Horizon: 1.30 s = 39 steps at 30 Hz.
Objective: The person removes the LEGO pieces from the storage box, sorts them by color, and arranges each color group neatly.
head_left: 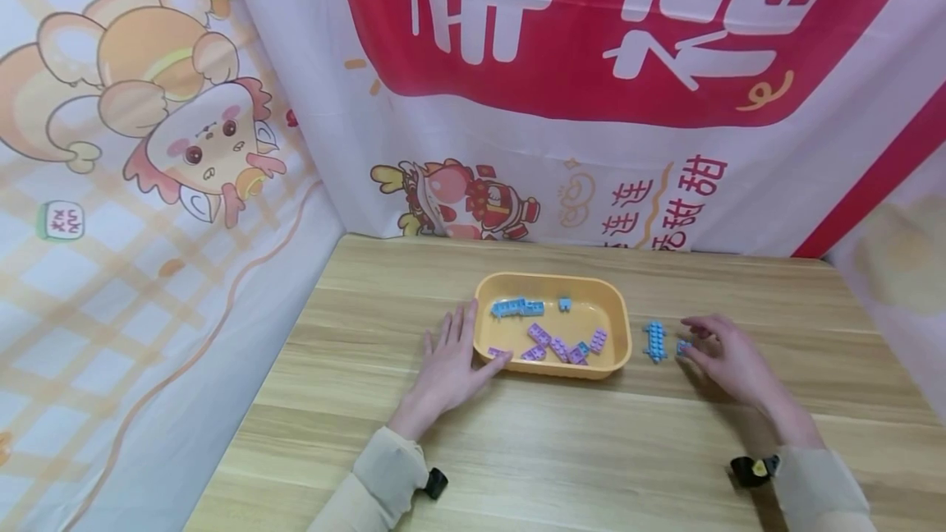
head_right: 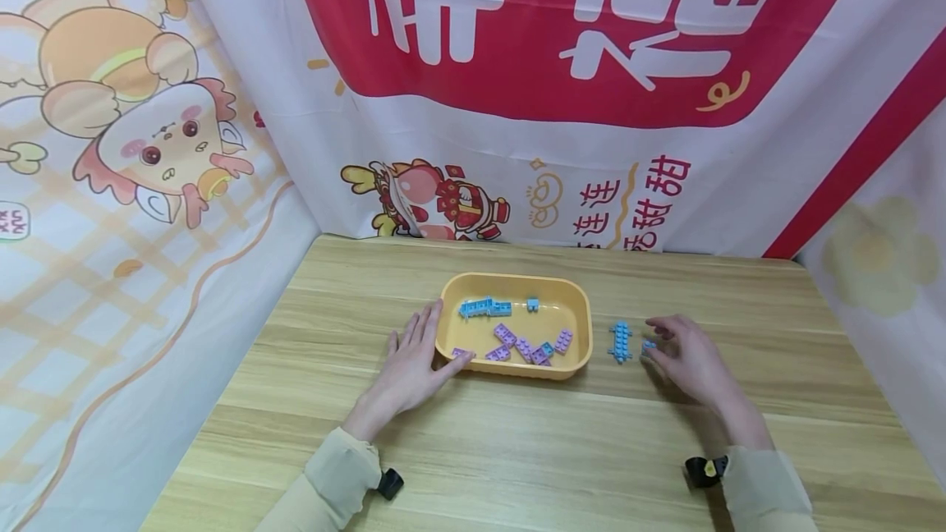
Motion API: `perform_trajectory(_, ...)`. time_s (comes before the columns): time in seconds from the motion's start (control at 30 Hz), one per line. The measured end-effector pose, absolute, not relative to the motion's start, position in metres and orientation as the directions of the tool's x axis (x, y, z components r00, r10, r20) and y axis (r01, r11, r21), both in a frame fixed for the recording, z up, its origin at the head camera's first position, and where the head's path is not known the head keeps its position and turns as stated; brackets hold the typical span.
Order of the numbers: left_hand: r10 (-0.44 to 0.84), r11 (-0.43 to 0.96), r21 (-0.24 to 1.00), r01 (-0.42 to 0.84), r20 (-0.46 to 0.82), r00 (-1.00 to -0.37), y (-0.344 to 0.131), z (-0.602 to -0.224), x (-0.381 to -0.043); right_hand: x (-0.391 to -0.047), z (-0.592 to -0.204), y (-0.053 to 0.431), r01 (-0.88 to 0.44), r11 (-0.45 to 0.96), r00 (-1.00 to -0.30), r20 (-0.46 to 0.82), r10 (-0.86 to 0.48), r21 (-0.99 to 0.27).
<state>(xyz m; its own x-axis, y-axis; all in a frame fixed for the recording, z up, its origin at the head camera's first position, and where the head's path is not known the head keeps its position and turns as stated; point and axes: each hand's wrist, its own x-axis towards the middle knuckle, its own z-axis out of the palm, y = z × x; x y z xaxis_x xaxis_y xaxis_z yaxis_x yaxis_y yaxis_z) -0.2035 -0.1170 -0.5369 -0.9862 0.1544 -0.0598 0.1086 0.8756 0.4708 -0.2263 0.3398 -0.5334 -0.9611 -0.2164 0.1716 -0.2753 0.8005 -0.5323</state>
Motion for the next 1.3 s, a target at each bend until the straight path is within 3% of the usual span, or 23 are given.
perform_trajectory(0.33,0.152,0.869,0.483,0.108,-0.053,-0.987,-0.118,-0.539,-0.204,-0.226,-0.507,0.312,-0.369,0.783,-0.922,0.305,-0.239,-0.500)
perform_trajectory(1.3,0.158,0.868,0.484,0.112,-0.054,-0.986,-0.118,-0.536,-0.203,-0.237,-0.484,0.257,-0.418,0.752,-0.908,0.265,-0.325,-0.509)
